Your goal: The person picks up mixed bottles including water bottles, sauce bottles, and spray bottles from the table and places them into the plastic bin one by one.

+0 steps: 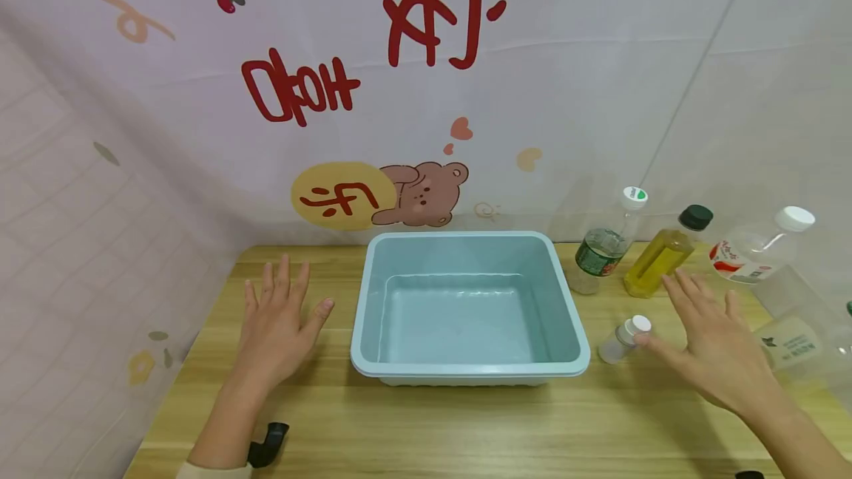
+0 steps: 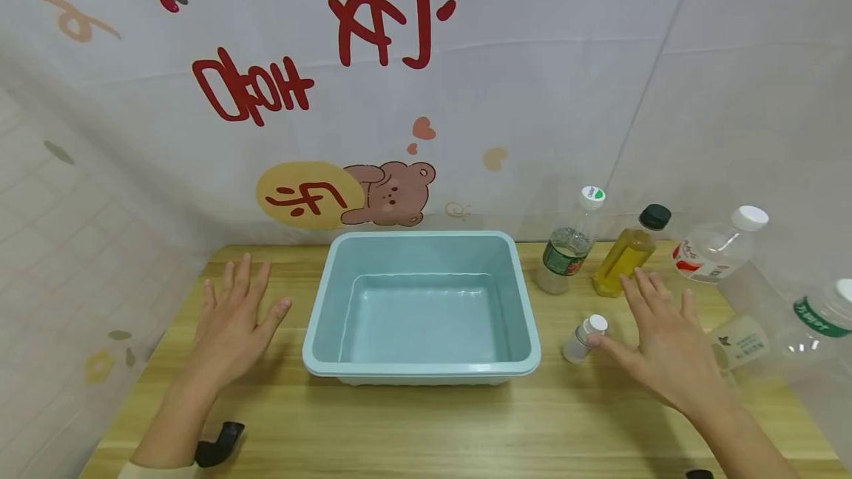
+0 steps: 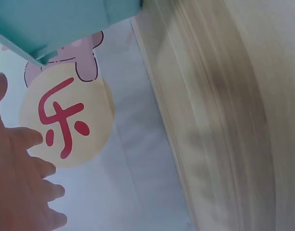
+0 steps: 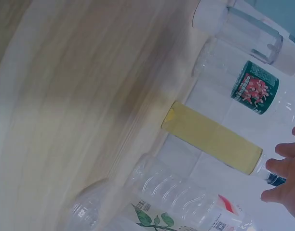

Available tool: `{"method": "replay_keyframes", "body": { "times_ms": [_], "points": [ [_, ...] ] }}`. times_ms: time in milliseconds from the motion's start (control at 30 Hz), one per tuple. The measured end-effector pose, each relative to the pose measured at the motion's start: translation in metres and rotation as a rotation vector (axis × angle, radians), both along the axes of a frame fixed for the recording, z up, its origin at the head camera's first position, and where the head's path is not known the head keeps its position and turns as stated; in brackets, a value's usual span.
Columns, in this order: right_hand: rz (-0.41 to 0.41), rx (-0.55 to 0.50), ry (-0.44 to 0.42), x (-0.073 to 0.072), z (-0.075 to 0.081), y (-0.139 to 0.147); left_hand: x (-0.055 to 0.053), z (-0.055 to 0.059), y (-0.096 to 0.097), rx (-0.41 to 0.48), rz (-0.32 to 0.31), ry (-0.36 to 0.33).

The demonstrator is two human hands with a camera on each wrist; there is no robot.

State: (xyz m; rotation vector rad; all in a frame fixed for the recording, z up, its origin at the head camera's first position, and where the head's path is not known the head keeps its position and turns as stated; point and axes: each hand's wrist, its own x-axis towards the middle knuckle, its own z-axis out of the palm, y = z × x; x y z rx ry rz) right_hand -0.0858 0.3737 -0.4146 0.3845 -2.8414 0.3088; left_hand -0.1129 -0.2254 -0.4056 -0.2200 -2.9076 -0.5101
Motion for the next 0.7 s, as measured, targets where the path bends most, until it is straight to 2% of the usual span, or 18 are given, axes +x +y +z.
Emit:
{"method": "replay_keyframes", "body": {
  "times_ms": [200,367,500,700],
  "points": [
    [-0.017,-0.052,0.007,0.003,0.002,-0.006,0.000,0.002,0.008,0.055,-0.007,0.045],
    [-0.024,-0.100,0.008,0.004,0.000,-0.009,0.002,0.005,0.014,0.121,-0.026,0.044],
    [-0.057,-0.128,-0.010,0.006,-0.004,-0.012,0.004,0.007,0.020,0.165,-0.049,0.042],
    [-0.095,-0.176,-0.061,0.010,-0.008,-0.018,0.005,0.005,0.028,0.185,-0.083,0.083]
  ]
}}
